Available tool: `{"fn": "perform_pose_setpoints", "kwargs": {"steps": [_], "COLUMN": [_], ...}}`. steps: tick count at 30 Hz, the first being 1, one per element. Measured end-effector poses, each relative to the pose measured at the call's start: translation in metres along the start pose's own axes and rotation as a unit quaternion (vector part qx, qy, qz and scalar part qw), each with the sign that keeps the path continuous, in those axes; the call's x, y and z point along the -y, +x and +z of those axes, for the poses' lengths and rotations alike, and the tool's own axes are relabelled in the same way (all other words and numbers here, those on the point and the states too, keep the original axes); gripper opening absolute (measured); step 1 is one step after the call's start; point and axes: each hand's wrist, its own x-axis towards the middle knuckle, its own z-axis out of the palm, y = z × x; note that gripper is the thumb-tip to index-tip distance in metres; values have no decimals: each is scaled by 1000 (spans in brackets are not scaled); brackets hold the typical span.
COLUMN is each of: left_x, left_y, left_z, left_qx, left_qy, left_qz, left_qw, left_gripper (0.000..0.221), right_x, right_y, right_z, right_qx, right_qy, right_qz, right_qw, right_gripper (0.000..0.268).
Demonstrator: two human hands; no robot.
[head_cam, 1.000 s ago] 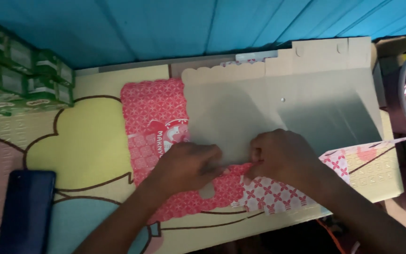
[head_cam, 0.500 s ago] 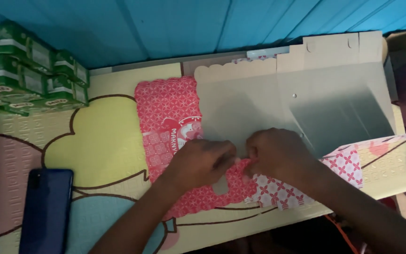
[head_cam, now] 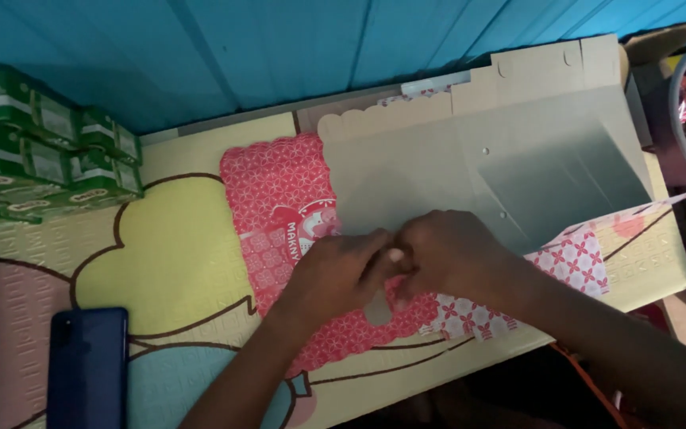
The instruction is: The person folds and assembles a decorative printed cardboard gift box on a low table, pressing the side flaps and edges flat by hand, turning the box around to work on different sides, and adjusting the folded panels to shape the box.
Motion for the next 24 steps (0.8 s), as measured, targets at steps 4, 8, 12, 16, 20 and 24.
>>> {"fn": "perform_pose_setpoints", "kwargs": {"steps": [4,8,12,16,20,24], "left_x": [0,2,9,10,8,8], "left_y": [-3,-7,-8,-8,-8,-7], "left_z": [0,2,9,11,8,8], "left_qx": [-12,-30,-45,-49,-32,-37], "left_qy": [-5,-10,-4,-1,-34,-21], "left_qz": [-8,-8,-4,-10,-30,-21], "left_qw": [1000,999,999,999,998,999], "left_gripper": [26,29,32,34,29,30], "right_x": [8,10,12,11,14,15], "right_y": [-1,4,6,6,0,0], "right_z": [-2,7,9,13,10,7], "right_qx": [8,6,-10,-34,-40,-49], "right_qy": [19,19,22,27,43,50], "right_qz": [-1,13,-19,-56,-58,-72], "right_qw": [1000,1000,1000,997,997,995], "right_gripper": [44,37,39,39,34,30]}}
